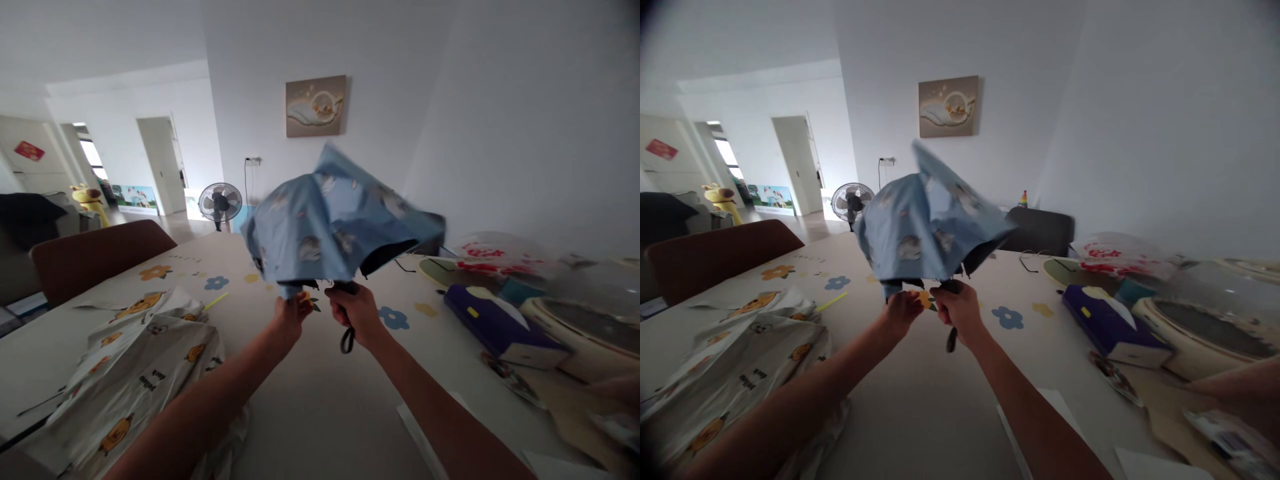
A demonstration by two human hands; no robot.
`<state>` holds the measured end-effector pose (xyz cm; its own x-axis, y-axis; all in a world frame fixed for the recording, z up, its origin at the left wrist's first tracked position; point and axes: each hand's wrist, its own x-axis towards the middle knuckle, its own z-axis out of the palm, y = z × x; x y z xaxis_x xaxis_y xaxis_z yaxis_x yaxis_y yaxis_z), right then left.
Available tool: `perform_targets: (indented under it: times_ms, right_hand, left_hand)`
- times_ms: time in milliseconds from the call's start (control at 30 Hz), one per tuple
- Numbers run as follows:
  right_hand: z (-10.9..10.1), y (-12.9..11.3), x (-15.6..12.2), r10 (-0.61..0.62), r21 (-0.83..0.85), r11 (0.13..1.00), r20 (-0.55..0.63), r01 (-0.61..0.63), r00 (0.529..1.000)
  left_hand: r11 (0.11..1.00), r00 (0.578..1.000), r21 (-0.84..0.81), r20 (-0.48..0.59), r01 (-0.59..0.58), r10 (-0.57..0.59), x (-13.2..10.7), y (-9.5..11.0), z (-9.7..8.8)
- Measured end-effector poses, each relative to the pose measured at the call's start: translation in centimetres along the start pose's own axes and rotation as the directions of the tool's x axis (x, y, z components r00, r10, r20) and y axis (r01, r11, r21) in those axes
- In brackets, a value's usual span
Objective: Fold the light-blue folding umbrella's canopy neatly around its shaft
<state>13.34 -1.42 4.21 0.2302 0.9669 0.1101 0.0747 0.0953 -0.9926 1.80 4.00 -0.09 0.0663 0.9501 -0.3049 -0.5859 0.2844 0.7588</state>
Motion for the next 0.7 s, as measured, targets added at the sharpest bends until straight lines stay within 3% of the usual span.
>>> perform_targets:
  times_ms: [67,100,200,300,367,467,533,600,700]
  right_hand:
    - [0.2,-0.3,-0.5,0.046,0.282,0.950,0.292,-0.132,0.955]
    - [0.1,-0.5,-0.7,0.033,0.378,0.910,0.348,-0.172,0.937]
    - [-0.3,-0.8,-1.1,0.006,0.497,0.831,0.445,-0.252,0.895]
    - [-0.3,-1.0,-1.1,0.016,0.480,0.842,0.434,-0.246,0.901]
    - [0.0,-0.8,-0.9,0.031,0.402,0.898,0.343,-0.177,0.939]
    - [0.1,-0.2,-0.1,-0.015,0.104,0.995,0.008,0.014,1.000]
    - [-0.4,0.3,0.6,-0.125,-0.194,0.977,-0.203,0.085,0.971]
    - [-1.1,0.8,1.3,-0.222,-0.441,0.895,-0.312,0.067,0.924]
    - [-2.0,1.2,2.0,-0.298,-0.668,0.743,-0.401,-0.054,0.867]
  left_hand:
    - [0.991,0.986,-0.002,0.105,0.130,-0.129,-0.4,-0.5,0.1]
    - [0.985,0.969,0.009,0.175,0.175,-0.174,-0.7,-0.7,0.2]
    - [0.964,0.899,0.060,0.348,0.260,-0.265,-1.8,-1.0,0.7]
    - [0.957,0.841,0.127,0.456,0.262,-0.291,-2.6,-1.0,1.0]
    - [0.961,0.835,0.160,0.478,0.225,-0.275,-2.7,-1.0,1.0]
    - [0.967,0.888,0.179,0.392,0.182,-0.239,-2.6,-1.0,0.9]
    - [0.969,0.914,0.194,0.345,0.153,-0.213,-2.8,-0.9,0.9]
    - [0.972,0.924,0.210,0.338,0.109,-0.177,-3.3,-0.8,1.0]
    - [0.975,0.911,0.216,0.390,0.052,-0.135,-4.1,-0.8,1.4]
